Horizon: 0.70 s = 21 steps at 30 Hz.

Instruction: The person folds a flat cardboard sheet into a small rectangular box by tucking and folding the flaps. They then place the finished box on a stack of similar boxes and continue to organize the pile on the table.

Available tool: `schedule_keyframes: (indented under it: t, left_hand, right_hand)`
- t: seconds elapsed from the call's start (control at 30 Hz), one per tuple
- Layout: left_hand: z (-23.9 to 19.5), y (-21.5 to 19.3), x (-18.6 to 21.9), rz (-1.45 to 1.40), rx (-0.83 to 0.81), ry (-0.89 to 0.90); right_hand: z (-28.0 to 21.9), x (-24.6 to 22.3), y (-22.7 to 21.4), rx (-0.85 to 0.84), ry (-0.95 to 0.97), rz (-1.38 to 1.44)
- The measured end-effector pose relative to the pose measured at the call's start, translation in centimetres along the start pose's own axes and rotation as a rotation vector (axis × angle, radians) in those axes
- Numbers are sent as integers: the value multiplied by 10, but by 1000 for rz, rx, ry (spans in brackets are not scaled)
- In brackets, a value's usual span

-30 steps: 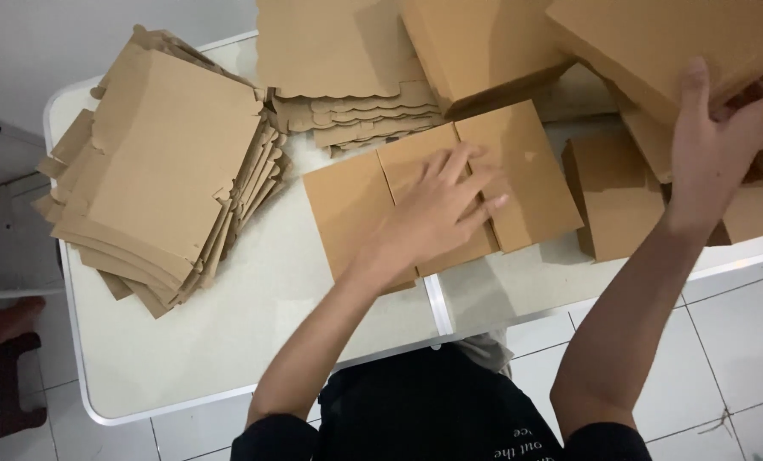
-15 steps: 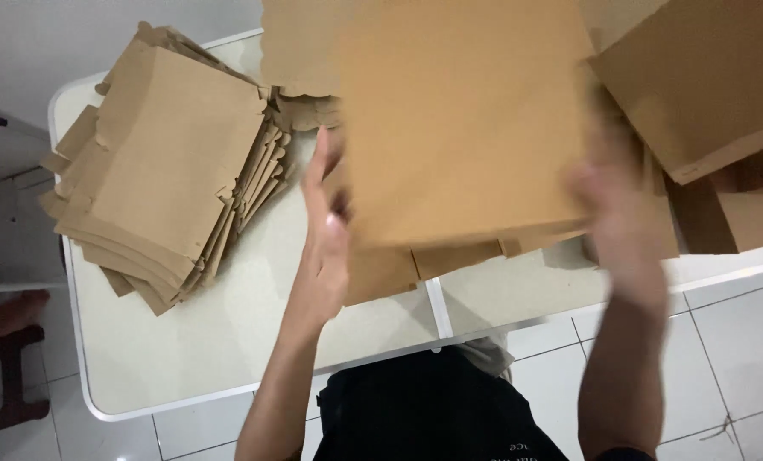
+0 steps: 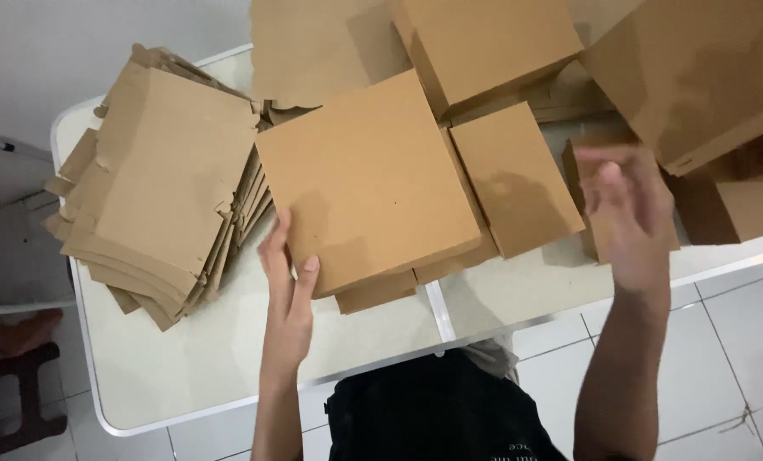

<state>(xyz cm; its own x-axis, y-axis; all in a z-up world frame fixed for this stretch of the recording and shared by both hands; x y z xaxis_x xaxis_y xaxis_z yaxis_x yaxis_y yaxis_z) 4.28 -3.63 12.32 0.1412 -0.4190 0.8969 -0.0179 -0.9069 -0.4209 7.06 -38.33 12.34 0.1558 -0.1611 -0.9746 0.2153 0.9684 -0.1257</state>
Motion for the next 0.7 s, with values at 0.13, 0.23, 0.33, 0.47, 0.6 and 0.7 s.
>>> schedule_keyframes:
  t: [0.13,0.23,0.33,0.47,0.6,0.7]
  left_hand:
    - [-8,6,9,395,211,292]
    - [-6,10,15,667,216,499]
    - [5,19,32,706,75,817]
    - [10,24,30,793,22,810]
    - [7,20,34,728,71,802]
    - [8,22,29,742,56,793]
  right_hand:
    - [-17,29,-6,-23,-57,-239]
    - [-20,31,3,-312,130,-316]
    - [-21,32,-5,-386,-73,-367]
    - [-23,53,-53,108,-393,-367]
    - [-21,16,-54,327,-86,-511]
    - [-18,26,-60,391,-101,-449]
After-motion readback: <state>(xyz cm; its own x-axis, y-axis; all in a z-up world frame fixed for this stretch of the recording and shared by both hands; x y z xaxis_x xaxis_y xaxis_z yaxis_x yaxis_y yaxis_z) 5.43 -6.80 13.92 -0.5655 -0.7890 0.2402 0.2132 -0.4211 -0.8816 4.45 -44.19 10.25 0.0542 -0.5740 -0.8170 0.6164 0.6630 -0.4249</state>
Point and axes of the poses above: each hand's wrist, its own z-axis towards the middle knuckle, its own y-axis out of the palm, x = y × z, the point moved 1 cm from there along z, towards the middle knuckle, and after that the axes turned 11 degrees about z, right-handed, at the moved point
